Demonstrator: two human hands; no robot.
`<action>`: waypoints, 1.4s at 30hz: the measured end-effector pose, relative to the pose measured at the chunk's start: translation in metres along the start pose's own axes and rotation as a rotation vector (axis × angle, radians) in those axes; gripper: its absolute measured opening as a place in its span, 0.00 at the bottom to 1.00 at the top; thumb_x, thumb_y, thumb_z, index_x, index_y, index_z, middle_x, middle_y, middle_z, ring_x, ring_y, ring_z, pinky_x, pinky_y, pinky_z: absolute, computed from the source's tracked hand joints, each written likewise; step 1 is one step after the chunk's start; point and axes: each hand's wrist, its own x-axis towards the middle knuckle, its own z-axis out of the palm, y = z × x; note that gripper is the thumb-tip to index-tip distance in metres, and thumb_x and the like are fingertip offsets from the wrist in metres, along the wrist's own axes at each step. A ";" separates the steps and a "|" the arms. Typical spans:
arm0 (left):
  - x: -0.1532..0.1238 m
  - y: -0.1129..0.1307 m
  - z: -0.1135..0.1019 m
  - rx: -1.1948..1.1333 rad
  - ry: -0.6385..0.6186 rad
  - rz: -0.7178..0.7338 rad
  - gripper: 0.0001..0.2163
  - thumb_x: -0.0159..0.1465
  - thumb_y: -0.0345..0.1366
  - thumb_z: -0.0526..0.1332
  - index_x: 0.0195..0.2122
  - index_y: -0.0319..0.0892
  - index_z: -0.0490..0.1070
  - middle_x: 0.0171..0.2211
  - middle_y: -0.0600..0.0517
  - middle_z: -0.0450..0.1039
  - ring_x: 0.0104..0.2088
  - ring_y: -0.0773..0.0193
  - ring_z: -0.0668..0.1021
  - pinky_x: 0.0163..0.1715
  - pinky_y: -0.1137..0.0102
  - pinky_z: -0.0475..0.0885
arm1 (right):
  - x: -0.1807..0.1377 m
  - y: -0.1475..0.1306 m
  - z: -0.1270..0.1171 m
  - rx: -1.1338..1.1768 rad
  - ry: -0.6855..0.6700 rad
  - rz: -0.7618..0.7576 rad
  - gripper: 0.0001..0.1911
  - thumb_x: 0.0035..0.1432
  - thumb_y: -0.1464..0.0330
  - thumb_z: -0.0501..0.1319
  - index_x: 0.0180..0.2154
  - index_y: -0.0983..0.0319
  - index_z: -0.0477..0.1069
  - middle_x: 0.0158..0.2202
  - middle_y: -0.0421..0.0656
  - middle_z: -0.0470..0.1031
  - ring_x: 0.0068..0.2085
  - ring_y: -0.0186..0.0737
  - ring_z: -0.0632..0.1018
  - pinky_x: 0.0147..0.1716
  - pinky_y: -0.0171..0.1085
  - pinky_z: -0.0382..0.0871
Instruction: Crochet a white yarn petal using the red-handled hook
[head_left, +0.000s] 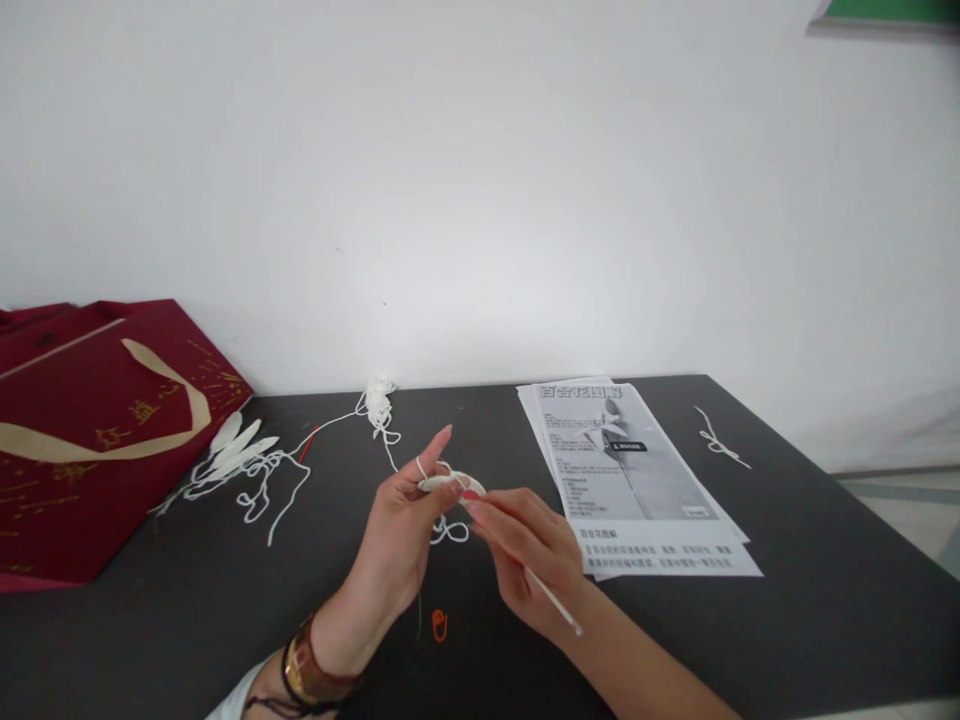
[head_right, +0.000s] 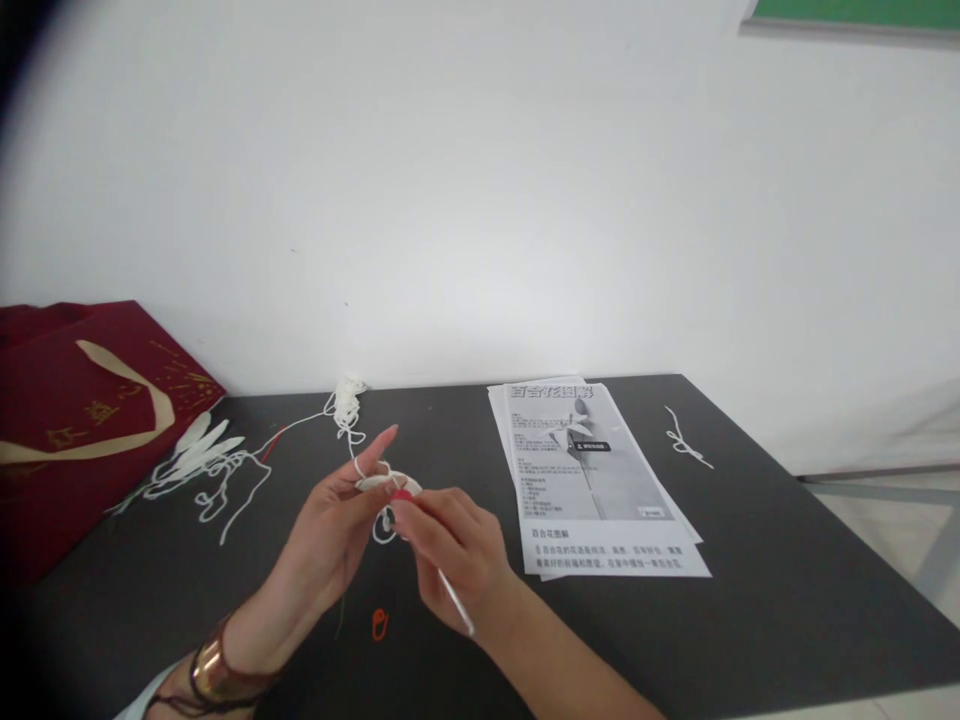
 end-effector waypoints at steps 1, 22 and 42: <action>0.000 0.004 -0.001 -0.023 -0.036 -0.040 0.29 0.52 0.27 0.70 0.56 0.42 0.70 0.25 0.56 0.75 0.28 0.69 0.75 0.34 0.73 0.68 | 0.000 0.001 -0.002 -0.039 -0.023 -0.088 0.26 0.56 0.82 0.59 0.55 0.60 0.69 0.40 0.50 0.79 0.39 0.42 0.79 0.36 0.39 0.76; -0.003 0.033 -0.018 0.069 -0.323 -0.153 0.24 0.50 0.27 0.71 0.50 0.44 0.76 0.27 0.55 0.72 0.27 0.68 0.73 0.31 0.70 0.64 | 0.011 0.000 -0.016 0.653 0.050 0.521 0.08 0.60 0.71 0.61 0.38 0.56 0.79 0.35 0.43 0.77 0.29 0.37 0.77 0.26 0.37 0.74; -0.002 0.044 -0.024 0.028 -0.395 -0.231 0.25 0.47 0.24 0.70 0.49 0.43 0.77 0.26 0.55 0.73 0.26 0.65 0.76 0.29 0.71 0.69 | 0.017 0.003 -0.030 0.728 0.073 0.518 0.05 0.59 0.68 0.63 0.36 0.57 0.79 0.30 0.43 0.75 0.27 0.38 0.76 0.22 0.37 0.72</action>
